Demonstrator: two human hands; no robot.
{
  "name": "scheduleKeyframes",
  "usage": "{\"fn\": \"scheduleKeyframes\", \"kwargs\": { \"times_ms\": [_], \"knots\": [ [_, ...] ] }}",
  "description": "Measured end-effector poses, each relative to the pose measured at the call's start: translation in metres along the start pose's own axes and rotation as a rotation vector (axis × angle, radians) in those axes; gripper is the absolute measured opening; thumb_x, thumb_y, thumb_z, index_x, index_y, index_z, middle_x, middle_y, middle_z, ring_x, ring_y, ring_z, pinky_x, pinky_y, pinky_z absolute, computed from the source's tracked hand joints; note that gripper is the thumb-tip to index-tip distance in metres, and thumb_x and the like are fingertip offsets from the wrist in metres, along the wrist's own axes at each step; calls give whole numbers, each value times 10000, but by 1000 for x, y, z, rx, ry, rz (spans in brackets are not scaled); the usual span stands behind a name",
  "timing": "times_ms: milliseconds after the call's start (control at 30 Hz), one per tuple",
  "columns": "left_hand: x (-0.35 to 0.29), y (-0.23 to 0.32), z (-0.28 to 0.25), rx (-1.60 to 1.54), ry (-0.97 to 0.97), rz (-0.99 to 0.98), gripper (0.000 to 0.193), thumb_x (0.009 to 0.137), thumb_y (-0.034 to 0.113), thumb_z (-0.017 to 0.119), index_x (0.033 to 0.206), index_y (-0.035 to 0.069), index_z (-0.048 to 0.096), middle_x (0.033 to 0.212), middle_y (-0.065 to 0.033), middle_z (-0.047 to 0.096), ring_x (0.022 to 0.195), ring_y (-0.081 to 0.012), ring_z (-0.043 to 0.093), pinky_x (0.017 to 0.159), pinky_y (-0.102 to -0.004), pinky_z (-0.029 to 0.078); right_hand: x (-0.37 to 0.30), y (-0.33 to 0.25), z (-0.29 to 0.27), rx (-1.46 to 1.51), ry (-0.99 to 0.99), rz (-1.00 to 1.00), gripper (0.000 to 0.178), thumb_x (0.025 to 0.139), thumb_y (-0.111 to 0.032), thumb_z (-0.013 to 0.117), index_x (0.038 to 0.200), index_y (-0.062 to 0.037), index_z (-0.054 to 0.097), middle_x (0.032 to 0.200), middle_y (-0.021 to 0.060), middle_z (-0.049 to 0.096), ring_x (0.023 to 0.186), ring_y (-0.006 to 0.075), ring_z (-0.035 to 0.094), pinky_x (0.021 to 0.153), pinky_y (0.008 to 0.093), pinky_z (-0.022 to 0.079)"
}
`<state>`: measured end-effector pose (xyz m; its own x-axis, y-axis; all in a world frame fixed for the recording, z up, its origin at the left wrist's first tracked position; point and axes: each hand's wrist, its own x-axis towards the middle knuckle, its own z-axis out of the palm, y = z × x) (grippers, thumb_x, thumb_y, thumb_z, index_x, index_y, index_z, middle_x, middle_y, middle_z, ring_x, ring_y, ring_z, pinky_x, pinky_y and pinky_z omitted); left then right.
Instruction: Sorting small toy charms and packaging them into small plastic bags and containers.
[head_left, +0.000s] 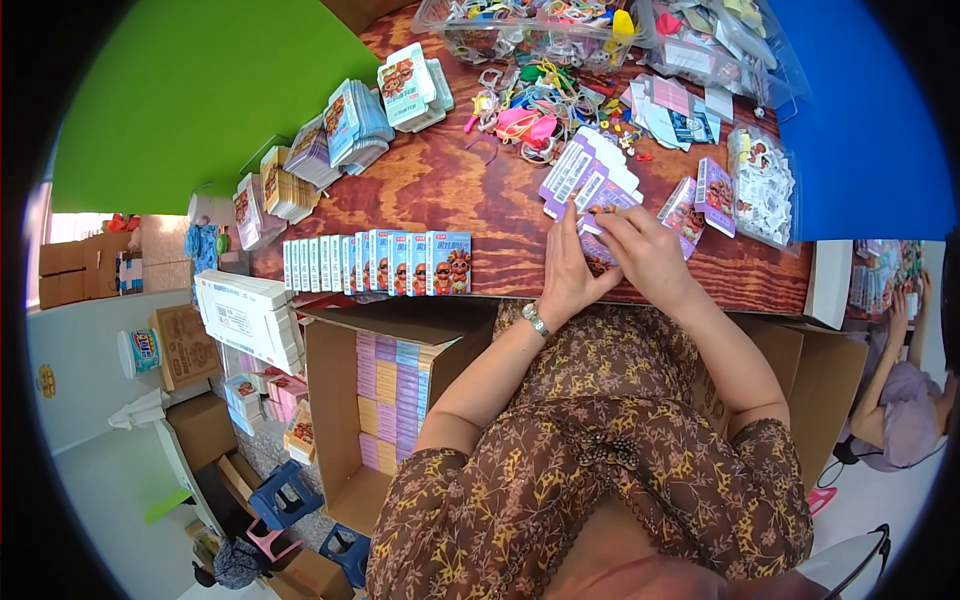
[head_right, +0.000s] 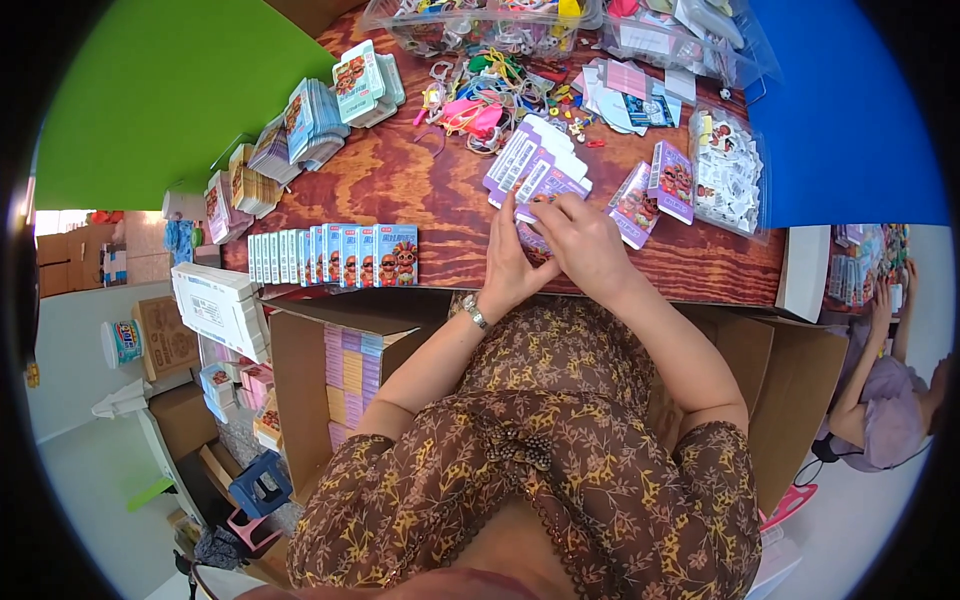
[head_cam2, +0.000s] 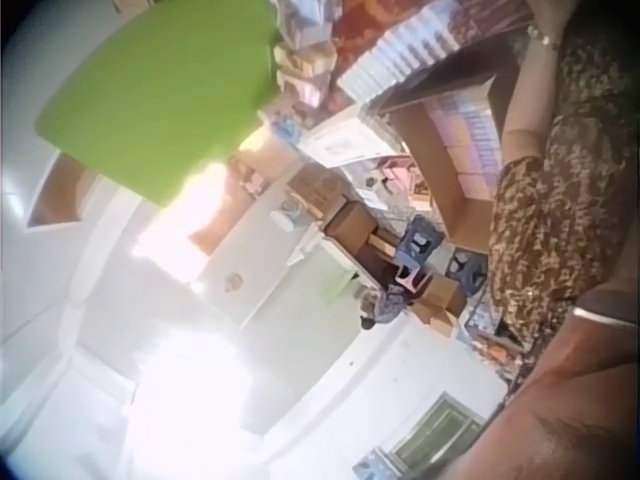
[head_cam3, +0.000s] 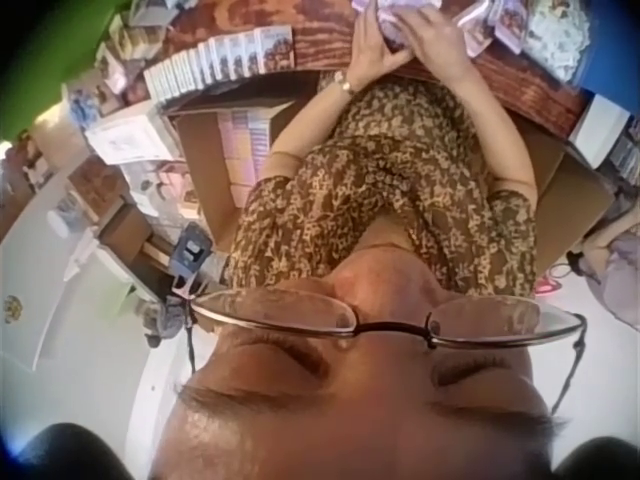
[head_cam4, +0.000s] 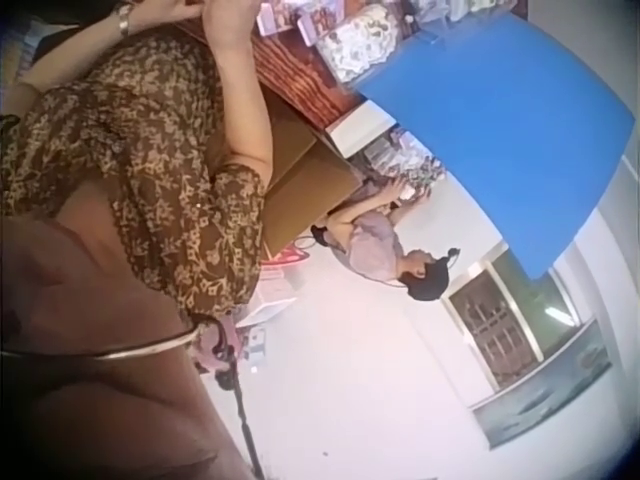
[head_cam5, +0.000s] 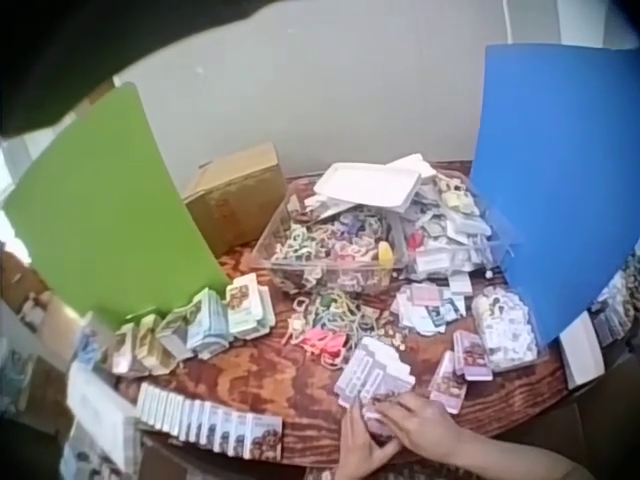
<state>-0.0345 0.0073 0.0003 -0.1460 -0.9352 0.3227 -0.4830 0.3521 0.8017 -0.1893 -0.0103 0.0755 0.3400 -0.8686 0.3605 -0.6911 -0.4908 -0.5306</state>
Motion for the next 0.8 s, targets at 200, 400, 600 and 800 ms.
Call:
{"fn": "scheduleKeyframes", "kwargs": {
  "times_ms": [200, 400, 600, 800],
  "knots": [
    [-5, -15, 0, -94, 2, 1, 899, 697, 221, 870, 1399, -57, 381, 1251, -259, 560, 1125, -405, 604, 931, -462, 515, 4, -3, -8, 60, -25, -8, 201, 857, -60, 717, 1057, -66, 732, 894, 109, 643, 803, 290, 682, 677, 392, 552],
    [3, -14, -2, -136, 11, 9, 830, 671, 255, 893, 1296, -35, 432, 1137, -232, 583, 1003, -391, 637, 827, -444, 537, 11, -9, -8, -39, -36, -76, 178, 848, -64, 727, 1026, -67, 738, 880, 99, 633, 819, 290, 650, 697, 399, 526],
    [8, -11, -6, -39, -9, 58, 845, 657, 238, 880, 1303, -29, 406, 1144, -230, 564, 1043, -394, 610, 855, -461, 515, 4, 1, -3, 45, -68, -115, 209, 868, -48, 709, 1074, -64, 740, 935, 107, 643, 887, 296, 649, 735, 393, 529],
    [7, -13, -5, -123, -54, -88, 863, 650, 245, 881, 1311, -35, 402, 1167, -240, 561, 1083, -400, 600, 901, -464, 507, -11, 13, -10, 441, -200, 43, 388, 932, -60, 649, 1319, -45, 651, 1298, 137, 633, 1254, 261, 587, 983, 347, 504]
  ]
}}
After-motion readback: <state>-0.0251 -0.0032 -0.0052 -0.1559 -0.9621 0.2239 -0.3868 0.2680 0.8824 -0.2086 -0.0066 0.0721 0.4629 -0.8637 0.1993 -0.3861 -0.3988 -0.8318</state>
